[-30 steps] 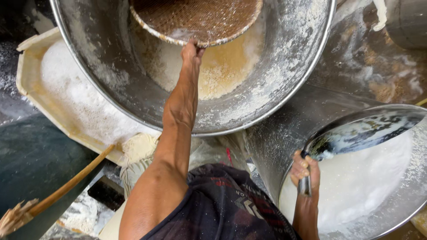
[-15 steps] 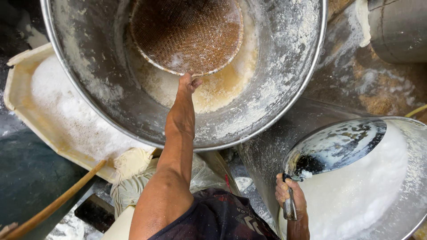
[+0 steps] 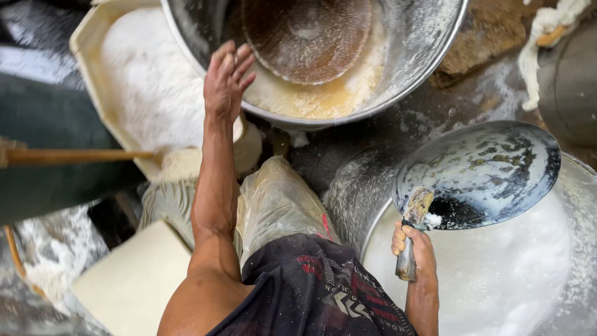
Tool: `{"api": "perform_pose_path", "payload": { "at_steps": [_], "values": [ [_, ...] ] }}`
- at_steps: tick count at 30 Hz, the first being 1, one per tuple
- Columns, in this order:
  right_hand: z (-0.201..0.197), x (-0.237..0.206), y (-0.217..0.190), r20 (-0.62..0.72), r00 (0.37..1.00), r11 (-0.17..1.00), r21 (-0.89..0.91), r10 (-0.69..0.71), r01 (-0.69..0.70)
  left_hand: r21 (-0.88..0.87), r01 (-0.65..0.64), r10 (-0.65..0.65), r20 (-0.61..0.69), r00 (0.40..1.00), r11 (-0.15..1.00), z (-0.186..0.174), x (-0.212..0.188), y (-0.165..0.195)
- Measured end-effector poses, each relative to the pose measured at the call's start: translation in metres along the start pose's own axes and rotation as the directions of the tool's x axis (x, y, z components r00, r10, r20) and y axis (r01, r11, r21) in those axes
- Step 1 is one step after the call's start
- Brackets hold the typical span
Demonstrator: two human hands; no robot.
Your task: The person stands over a large vat of hot milky liquid and uses a wide strainer skimmer to scoop foam off the surface, repeatedly lifting the skimmer and emptying the collected foam into a nearby bucket, alternating between the main vat and a second container.
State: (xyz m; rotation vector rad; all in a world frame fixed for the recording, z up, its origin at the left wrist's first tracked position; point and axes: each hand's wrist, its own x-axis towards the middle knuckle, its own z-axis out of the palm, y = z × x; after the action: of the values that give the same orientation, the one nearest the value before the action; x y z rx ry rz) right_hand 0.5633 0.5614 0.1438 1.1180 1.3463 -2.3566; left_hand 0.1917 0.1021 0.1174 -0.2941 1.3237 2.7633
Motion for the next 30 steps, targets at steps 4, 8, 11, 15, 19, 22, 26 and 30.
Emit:
{"api": "perform_pose_path", "payload": {
  "at_steps": [4,8,11,15,19,22,26,30],
  "values": [
    [-0.022,-0.026,0.008,-0.043,0.998,0.985,-0.162,0.056,-0.062,0.221,0.286,-0.158,-0.462,0.873,0.932,-0.064,-0.171,-0.052],
    [-0.047,-0.047,0.030,-0.026,0.998,0.956,-0.284,0.062,-0.067,0.672,0.476,-0.022,-0.565,0.825,0.567,-0.130,-0.361,-0.139],
    [-0.061,-0.050,0.058,0.029,0.994,0.944,-0.317,0.108,-0.093,0.866,0.409,-0.049,-0.439,0.897,-0.287,-0.168,-0.488,-0.175],
    [-0.057,-0.043,0.093,0.078,0.987,0.898,-0.428,0.143,-0.096,0.297,0.912,-0.267,-0.889,0.372,0.283,-0.185,-0.592,-0.193],
    [-0.023,-0.051,0.107,0.130,0.985,0.816,-0.578,0.113,-0.017,-0.265,0.635,-0.639,-0.603,0.478,0.725,-0.182,-0.620,-0.189],
    [0.018,-0.066,0.091,0.259,0.966,0.708,-0.687,0.026,0.165,0.033,0.636,-0.373,-0.786,0.493,0.771,-0.156,-0.602,-0.187],
    [0.047,-0.108,0.060,0.615,0.702,0.716,-0.300,-0.360,0.630,0.178,0.556,-0.297,-0.693,0.657,0.812,-0.114,-0.578,-0.185],
    [0.028,-0.159,0.054,0.663,0.656,0.763,-0.193,-0.362,0.616,0.329,0.572,-0.331,-0.563,0.757,0.751,-0.088,-0.578,-0.207]
  ]
}}
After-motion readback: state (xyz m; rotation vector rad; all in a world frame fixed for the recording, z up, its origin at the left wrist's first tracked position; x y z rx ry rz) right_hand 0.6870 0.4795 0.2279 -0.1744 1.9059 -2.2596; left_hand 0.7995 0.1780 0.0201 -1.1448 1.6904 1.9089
